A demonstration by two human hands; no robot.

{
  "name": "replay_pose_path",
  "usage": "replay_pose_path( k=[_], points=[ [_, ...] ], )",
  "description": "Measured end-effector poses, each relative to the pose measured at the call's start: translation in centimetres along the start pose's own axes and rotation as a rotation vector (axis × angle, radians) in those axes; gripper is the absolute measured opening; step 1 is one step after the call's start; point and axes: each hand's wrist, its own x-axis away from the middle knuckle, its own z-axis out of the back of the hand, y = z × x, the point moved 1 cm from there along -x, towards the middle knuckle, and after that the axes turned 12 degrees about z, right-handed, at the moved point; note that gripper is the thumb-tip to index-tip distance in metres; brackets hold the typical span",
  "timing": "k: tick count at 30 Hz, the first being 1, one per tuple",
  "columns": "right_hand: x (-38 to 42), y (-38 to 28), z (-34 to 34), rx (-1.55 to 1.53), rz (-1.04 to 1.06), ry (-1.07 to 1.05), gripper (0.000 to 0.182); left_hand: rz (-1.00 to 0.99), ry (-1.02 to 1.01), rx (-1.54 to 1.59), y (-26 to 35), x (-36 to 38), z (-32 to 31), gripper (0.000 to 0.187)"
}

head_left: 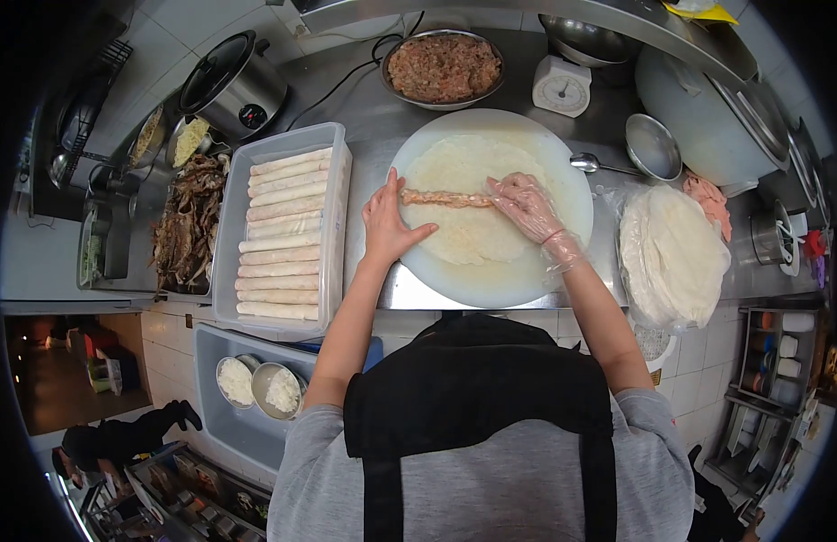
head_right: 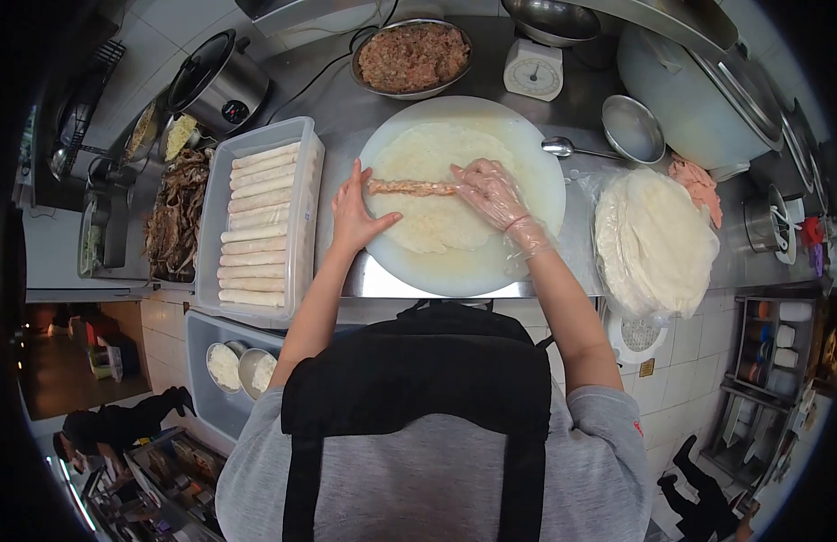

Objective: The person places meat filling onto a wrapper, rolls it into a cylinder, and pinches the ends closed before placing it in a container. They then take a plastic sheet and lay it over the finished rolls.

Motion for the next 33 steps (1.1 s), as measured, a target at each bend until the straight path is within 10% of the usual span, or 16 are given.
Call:
replay_pose_path(
  k=[33],
  points=[
    [1.6,0.3,2.6,0.177,0.031,-0.078,0.036,-0.015,0.013,0.000,0.0,0.0,0.0,0.122]
  ],
)
